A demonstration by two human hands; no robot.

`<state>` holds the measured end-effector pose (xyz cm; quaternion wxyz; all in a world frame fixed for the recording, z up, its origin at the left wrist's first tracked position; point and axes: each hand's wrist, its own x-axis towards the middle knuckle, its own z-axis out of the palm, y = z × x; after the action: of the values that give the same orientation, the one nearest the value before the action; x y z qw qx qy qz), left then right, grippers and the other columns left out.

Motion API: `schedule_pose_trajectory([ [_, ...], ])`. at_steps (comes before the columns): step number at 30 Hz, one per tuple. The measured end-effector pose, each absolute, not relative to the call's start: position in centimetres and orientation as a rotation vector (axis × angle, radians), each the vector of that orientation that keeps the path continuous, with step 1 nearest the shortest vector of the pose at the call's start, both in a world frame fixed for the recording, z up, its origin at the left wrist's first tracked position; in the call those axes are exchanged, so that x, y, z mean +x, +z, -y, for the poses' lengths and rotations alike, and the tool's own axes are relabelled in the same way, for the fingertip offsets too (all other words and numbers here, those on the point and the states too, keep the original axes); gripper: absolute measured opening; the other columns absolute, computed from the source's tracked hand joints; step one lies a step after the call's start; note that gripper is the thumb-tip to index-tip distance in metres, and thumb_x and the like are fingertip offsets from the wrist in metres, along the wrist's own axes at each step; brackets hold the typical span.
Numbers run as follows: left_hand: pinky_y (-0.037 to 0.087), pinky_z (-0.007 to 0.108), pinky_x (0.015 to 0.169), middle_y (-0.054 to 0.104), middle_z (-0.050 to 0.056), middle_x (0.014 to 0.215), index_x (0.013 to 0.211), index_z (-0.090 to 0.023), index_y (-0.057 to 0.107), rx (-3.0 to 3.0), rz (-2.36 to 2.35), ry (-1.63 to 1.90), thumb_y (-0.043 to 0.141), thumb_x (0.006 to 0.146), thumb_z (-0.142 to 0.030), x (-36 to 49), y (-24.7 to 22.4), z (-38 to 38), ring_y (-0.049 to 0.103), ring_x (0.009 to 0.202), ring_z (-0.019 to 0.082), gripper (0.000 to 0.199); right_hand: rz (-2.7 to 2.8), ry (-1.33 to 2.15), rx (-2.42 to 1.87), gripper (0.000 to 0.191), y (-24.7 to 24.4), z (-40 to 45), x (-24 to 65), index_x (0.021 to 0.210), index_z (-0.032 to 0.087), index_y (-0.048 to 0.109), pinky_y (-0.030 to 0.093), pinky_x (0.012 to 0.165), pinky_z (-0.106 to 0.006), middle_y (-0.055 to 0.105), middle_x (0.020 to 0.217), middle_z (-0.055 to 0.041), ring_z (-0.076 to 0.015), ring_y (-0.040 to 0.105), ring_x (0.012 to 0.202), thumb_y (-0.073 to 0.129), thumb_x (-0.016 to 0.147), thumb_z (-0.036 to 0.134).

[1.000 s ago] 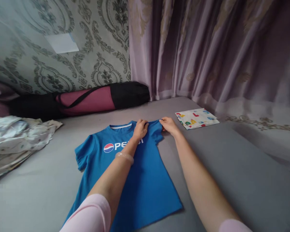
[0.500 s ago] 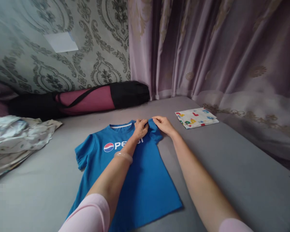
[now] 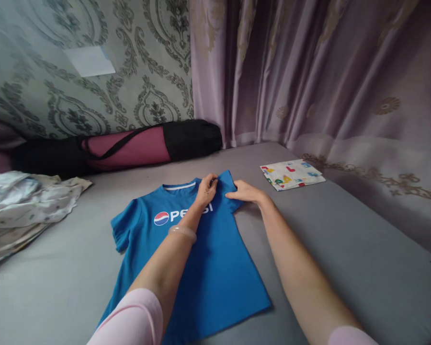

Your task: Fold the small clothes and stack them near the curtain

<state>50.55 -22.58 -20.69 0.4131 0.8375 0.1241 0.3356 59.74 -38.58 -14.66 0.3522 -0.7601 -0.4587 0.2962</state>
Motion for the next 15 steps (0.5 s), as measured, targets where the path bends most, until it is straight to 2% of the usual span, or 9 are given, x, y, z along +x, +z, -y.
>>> schedule_pose_trajectory([
  [3,0.042,0.025,0.066,0.056,-0.001,0.071,0.091,-0.019,0.058,2.023,-0.28,0.819,0.046,0.09,-0.018,50.7,-21.0,22.5,0.051,0.065,0.013,0.011,1.089,0.9,-1.965,0.018,-14.0,39.1,59.5,0.09,0.018,0.054,0.042,0.043,-0.017,0.062,0.062,0.0046,-0.0083,0.055,0.047,0.066,0.079,0.025],
  [5,0.043,0.025,0.066,0.055,-0.001,0.07,0.092,-0.019,0.058,2.033,-0.286,0.803,0.046,0.09,-0.019,50.8,-21.2,22.5,0.052,0.065,0.013,0.012,1.022,0.973,-2.002,0.02,-13.7,39.6,59.5,0.092,0.019,0.051,0.039,0.038,-0.015,0.059,0.055,0.0062,-0.0076,0.052,0.04,0.066,0.082,0.027],
  [8,0.047,0.027,0.073,0.059,0.001,0.08,0.102,-0.019,0.059,2.114,-0.261,0.766,0.045,0.09,-0.019,50.8,-21.3,22.6,0.056,0.073,0.015,0.018,0.943,1.068,-2.115,0.022,-13.4,40.2,59.7,0.081,0.017,0.052,0.037,0.035,-0.015,0.058,0.049,0.0051,-0.007,0.051,0.037,0.07,0.082,0.031],
  [12,0.048,0.032,0.088,0.058,0.008,0.111,0.116,-0.02,0.056,2.189,-0.198,0.769,0.042,0.086,-0.009,50.6,-21.2,22.8,0.061,0.093,0.017,0.035,0.839,1.273,-2.274,0.031,-13.5,40.9,60.3,0.066,0.016,0.054,0.036,0.034,-0.016,0.062,0.048,-0.0006,-0.0072,0.05,0.036,0.074,0.077,0.036],
  [15,0.049,0.032,0.088,0.054,0.009,0.114,0.113,-0.018,0.053,2.176,-0.225,0.78,0.039,0.081,-0.003,50.5,-21.1,22.9,0.062,0.095,0.016,0.038,0.817,1.292,-2.248,0.033,-13.5,41.4,60.7,0.059,0.015,0.056,0.036,0.036,-0.017,0.063,0.05,-0.0031,-0.0072,0.05,0.037,0.075,0.076,0.037],
])
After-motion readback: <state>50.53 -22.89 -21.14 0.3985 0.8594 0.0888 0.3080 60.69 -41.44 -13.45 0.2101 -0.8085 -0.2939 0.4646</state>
